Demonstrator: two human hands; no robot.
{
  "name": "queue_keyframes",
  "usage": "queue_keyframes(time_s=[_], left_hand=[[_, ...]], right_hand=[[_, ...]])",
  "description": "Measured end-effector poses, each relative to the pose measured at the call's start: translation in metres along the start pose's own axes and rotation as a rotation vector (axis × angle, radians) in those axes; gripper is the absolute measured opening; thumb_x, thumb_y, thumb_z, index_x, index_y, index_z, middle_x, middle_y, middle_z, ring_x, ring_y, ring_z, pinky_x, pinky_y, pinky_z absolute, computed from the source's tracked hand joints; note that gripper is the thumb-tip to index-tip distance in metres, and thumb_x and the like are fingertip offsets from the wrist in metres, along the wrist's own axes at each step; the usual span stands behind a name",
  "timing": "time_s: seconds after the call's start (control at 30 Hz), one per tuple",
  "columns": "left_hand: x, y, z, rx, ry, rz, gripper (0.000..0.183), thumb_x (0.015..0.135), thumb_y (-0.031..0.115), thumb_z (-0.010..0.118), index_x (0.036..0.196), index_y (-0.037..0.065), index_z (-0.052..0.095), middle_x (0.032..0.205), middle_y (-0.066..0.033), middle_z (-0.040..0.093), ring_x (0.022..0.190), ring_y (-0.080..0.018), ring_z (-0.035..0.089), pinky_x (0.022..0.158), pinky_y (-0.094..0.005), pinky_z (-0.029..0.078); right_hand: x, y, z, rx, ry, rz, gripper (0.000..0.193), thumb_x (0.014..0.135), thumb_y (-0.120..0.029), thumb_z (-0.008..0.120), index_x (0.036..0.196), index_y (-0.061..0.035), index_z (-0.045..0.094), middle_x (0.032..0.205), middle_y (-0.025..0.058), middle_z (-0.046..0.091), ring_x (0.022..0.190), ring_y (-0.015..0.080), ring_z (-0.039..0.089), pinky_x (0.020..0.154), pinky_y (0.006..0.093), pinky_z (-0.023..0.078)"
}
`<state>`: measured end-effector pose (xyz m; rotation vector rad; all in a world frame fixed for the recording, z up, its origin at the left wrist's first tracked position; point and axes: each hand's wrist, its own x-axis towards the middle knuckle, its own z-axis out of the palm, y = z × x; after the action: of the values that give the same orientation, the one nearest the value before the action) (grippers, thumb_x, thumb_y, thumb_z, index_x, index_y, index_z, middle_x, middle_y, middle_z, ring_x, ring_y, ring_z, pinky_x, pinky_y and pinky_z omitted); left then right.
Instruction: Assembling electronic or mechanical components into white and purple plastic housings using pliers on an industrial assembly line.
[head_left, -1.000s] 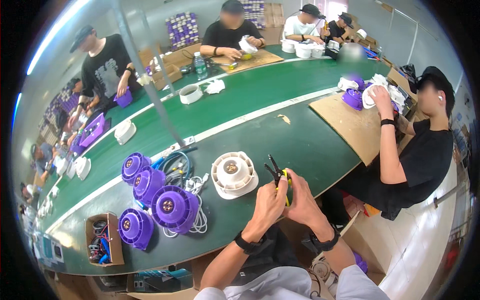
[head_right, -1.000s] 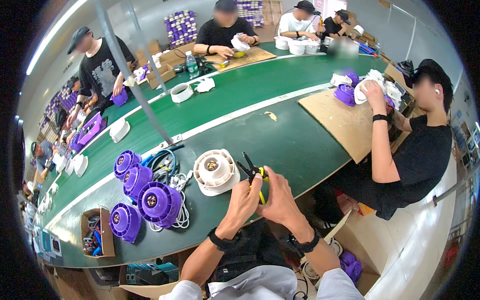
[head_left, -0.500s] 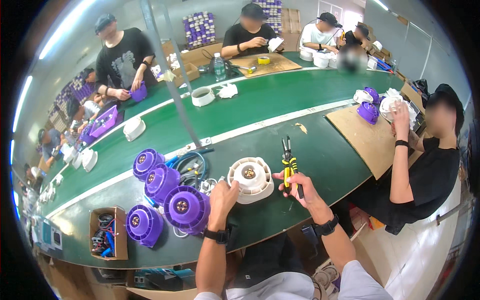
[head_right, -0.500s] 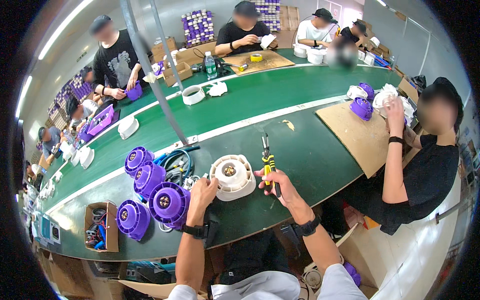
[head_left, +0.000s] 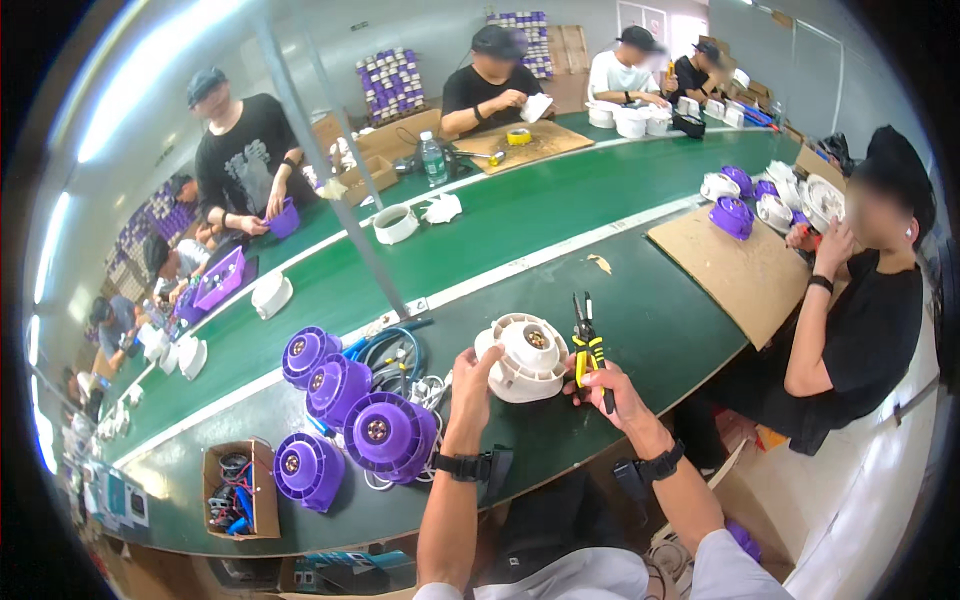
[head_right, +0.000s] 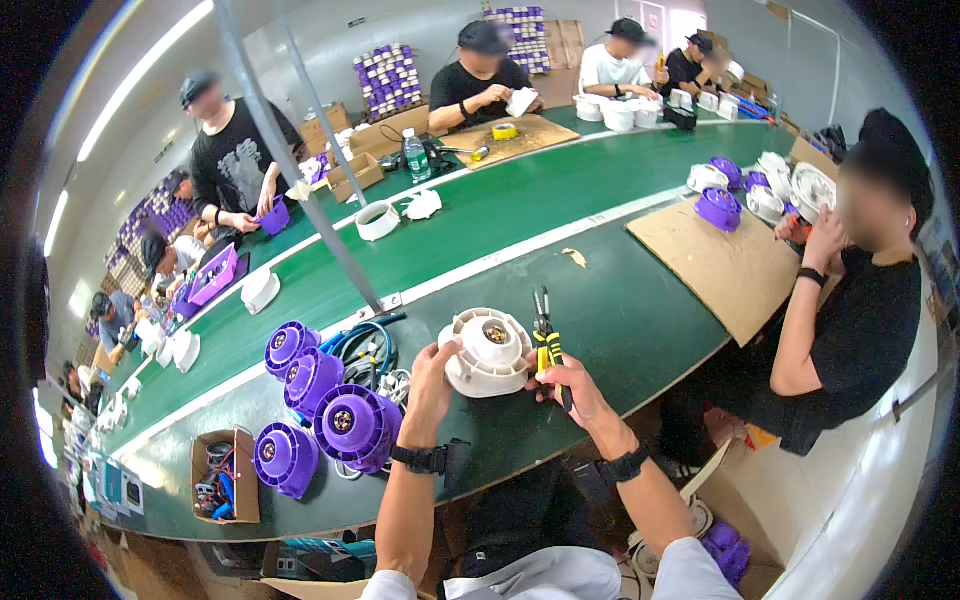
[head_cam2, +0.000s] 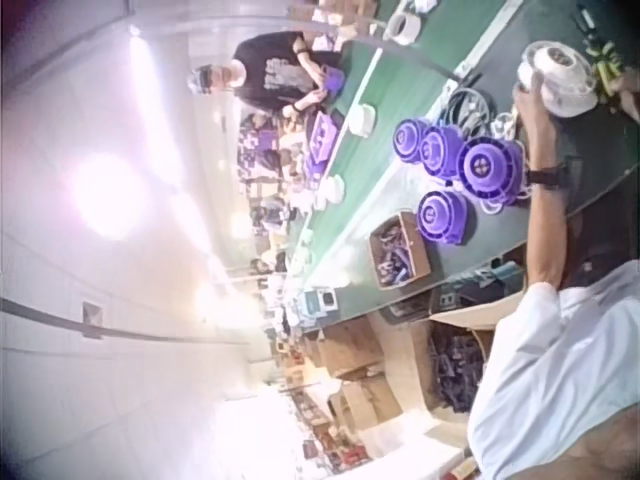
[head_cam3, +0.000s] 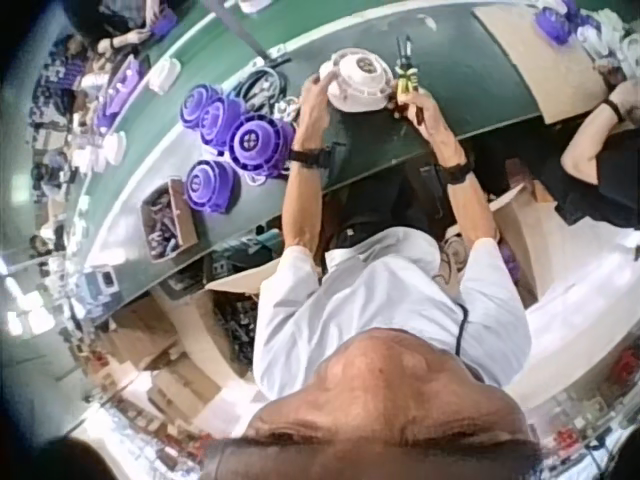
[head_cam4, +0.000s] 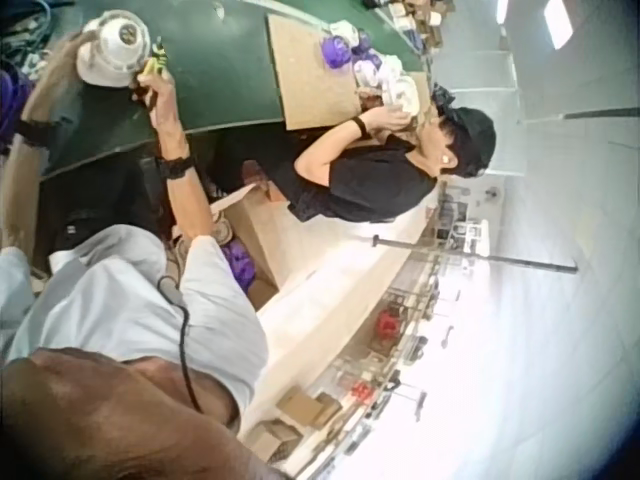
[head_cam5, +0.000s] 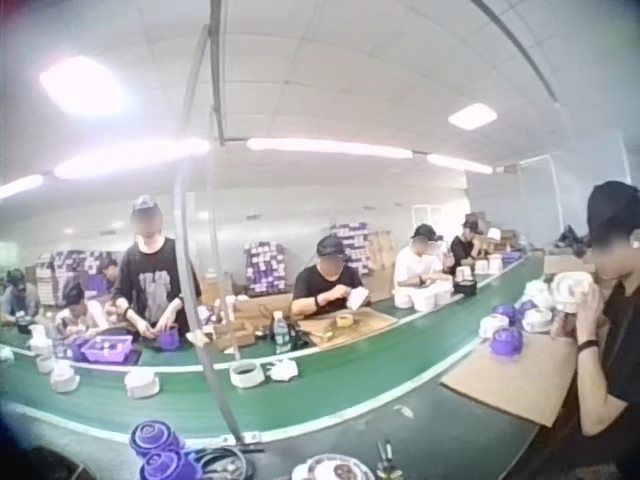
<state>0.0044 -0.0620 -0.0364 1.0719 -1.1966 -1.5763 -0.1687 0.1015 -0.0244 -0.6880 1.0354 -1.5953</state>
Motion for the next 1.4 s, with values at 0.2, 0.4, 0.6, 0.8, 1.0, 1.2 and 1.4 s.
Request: queue_keyframes(time_s=[0.2, 0.4, 0.6, 0.8, 1.0, 1.2, 1.4], left_hand=[[-0.007, 0.007, 0.011, -0.297, -0.331, -0.093, 0.038, 0.088, 0.013, 0.064, 0.121, -0.002, 0.053, 0.109, -0.0083, 0.062, 0.1, -0.0164, 0.061, 0.085, -0.03, 0.05], [-0.015, 0.012, 0.018, -0.375, -0.337, 0.133, 0.054, 0.086, 0.008, 0.069, 0.132, 0.001, 0.041, 0.119, -0.0107, 0.057, 0.108, -0.0181, 0.057, 0.095, -0.0326, 0.046], [-0.029, 0.017, 0.021, -0.168, -0.293, 0.33, 0.06, 0.085, 0.01, 0.071, 0.135, 0.004, 0.038, 0.124, -0.0109, 0.056, 0.115, -0.0195, 0.055, 0.102, -0.0343, 0.041], [-0.033, 0.017, 0.022, -0.096, -0.276, 0.336, 0.065, 0.084, 0.009, 0.072, 0.138, 0.002, 0.036, 0.127, -0.0113, 0.053, 0.119, -0.02, 0.052, 0.104, -0.0344, 0.039], [-0.041, 0.022, 0.027, -0.038, -0.29, 0.357, 0.067, 0.083, 0.011, 0.074, 0.138, 0.002, 0.037, 0.128, -0.0121, 0.052, 0.121, -0.0209, 0.05, 0.103, -0.0347, 0.039], [-0.042, 0.017, 0.022, 0.106, -0.319, 0.42, 0.071, 0.081, 0.014, 0.076, 0.138, 0.001, 0.035, 0.127, -0.0121, 0.053, 0.118, -0.021, 0.052, 0.101, -0.0345, 0.041], [-0.047, 0.024, 0.028, 0.19, -0.332, 0.473, 0.064, 0.08, 0.011, 0.075, 0.135, -0.002, 0.044, 0.124, -0.013, 0.056, 0.114, -0.021, 0.054, 0.097, -0.034, 0.044]], right_hand=[[-0.01, -0.022, 0.002, -0.272, 0.052, -0.05, 0.054, 0.076, -0.026, 0.071, 0.123, -0.0043, 0.055, 0.1, 0.0055, 0.06, 0.093, 0.0161, 0.062, 0.077, 0.0298, 0.047], [-0.05, -0.046, 0.009, -1.527, 0.308, -0.189, 0.074, 0.066, -0.022, 0.074, 0.134, -0.0074, 0.047, 0.123, 0.0197, 0.049, 0.114, 0.0376, 0.044, 0.099, 0.0477, 0.039], [-0.062, -0.055, 0.013, -1.55, 0.331, -0.183, 0.08, 0.065, -0.023, 0.076, 0.137, -0.0093, 0.045, 0.122, 0.0214, 0.046, 0.115, 0.0391, 0.041, 0.099, 0.0497, 0.036], [-0.054, -0.058, 0.022, -1.602, 0.329, -0.157, 0.08, 0.065, -0.024, 0.077, 0.137, -0.0088, 0.046, 0.122, 0.0236, 0.045, 0.116, 0.0411, 0.04, 0.099, 0.0523, 0.035], [-0.045, -0.054, 0.023, -1.65, 0.319, -0.153, 0.078, 0.063, -0.026, 0.076, 0.133, -0.0049, 0.049, 0.119, 0.0236, 0.047, 0.112, 0.0402, 0.042, 0.095, 0.0515, 0.036], [-0.036, -0.062, 0.024, -1.75, 0.283, -0.008, 0.075, 0.062, -0.032, 0.075, 0.127, -0.0022, 0.054, 0.112, 0.0224, 0.049, 0.105, 0.0372, 0.045, 0.083, 0.0519, 0.039], [-0.023, -0.042, 0.01, -1.783, 0.257, -0.004, 0.067, 0.06, -0.031, 0.072, 0.114, 0.0052, 0.056, 0.101, 0.0233, 0.052, 0.1, 0.0369, 0.048, 0.079, 0.0506, 0.039]])
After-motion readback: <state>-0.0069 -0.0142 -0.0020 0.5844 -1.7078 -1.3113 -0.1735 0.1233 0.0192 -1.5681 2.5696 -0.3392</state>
